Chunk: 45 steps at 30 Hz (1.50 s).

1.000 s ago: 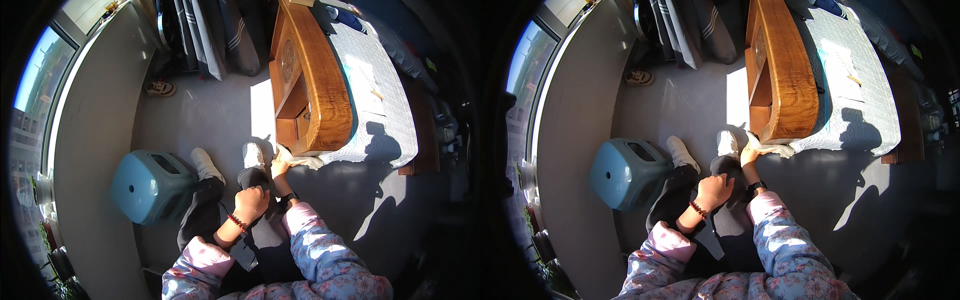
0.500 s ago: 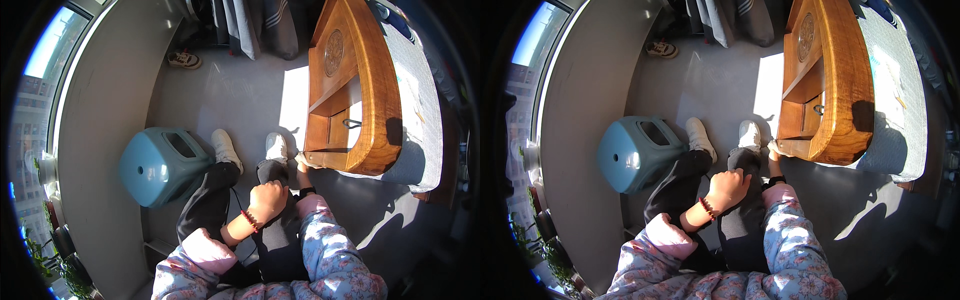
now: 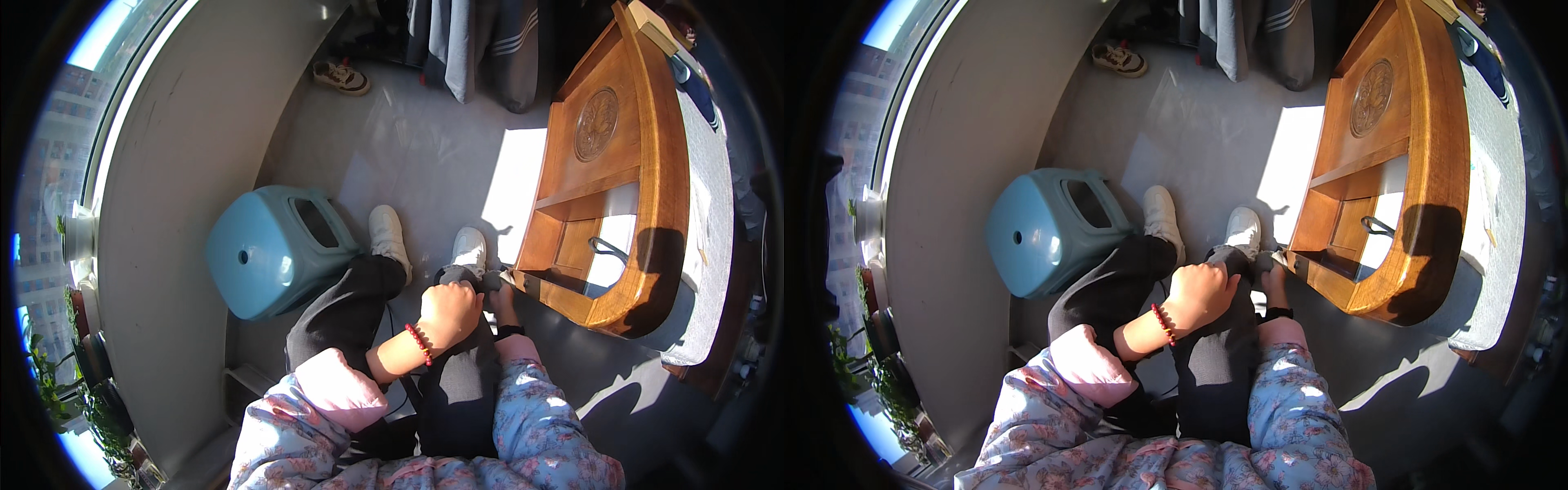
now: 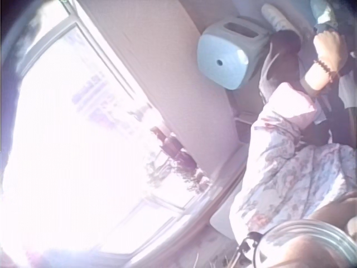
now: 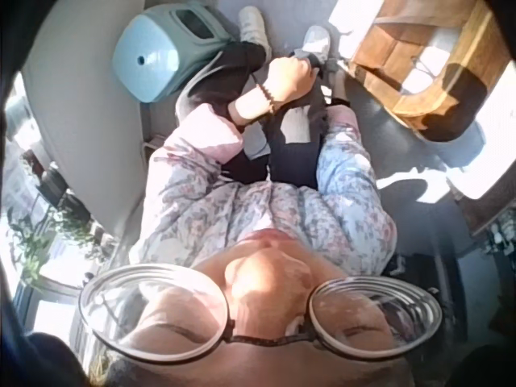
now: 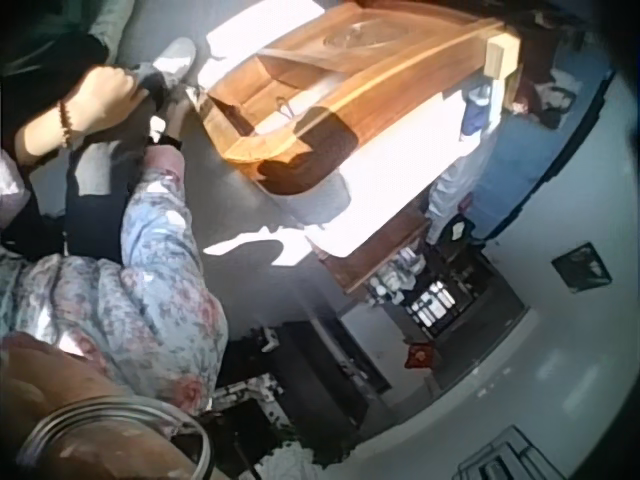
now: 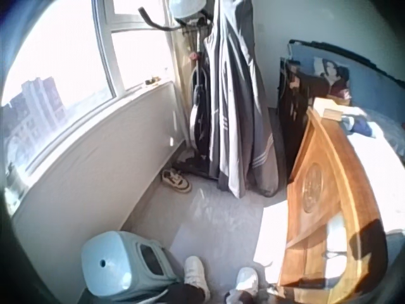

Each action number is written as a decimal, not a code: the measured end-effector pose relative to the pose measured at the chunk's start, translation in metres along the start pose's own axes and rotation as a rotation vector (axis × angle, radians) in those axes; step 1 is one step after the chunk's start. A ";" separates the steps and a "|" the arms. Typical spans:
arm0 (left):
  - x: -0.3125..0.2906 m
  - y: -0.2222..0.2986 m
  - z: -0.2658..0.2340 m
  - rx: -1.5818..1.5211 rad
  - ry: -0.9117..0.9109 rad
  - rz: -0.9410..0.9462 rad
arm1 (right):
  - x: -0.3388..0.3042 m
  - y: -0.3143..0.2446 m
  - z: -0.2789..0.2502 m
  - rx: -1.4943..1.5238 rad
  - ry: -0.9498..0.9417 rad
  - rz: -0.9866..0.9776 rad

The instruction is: The person sits on a chair and wipes a wooden furniture piece with a cloth, then moves to the windowsill and wipes it with the same cloth. The person handles the cloth and wipes surfaces in a home setting.

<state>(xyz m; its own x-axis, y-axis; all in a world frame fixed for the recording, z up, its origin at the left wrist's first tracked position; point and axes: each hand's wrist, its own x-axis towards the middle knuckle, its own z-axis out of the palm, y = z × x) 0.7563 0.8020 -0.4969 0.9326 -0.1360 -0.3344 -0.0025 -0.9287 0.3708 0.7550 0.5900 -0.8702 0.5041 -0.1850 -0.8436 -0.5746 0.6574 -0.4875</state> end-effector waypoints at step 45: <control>0.132 0.034 -0.079 0.101 -0.198 0.258 | -0.372 -0.311 0.185 -1.697 0.715 -0.953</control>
<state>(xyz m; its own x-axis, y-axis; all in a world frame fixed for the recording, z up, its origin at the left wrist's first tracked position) 0.9078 0.7803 -0.4596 0.8086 -0.4256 -0.4062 -0.2741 -0.8834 0.3801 0.8651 0.5894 -0.3631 0.8937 -0.4479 0.0265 -0.4462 -0.8934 -0.0527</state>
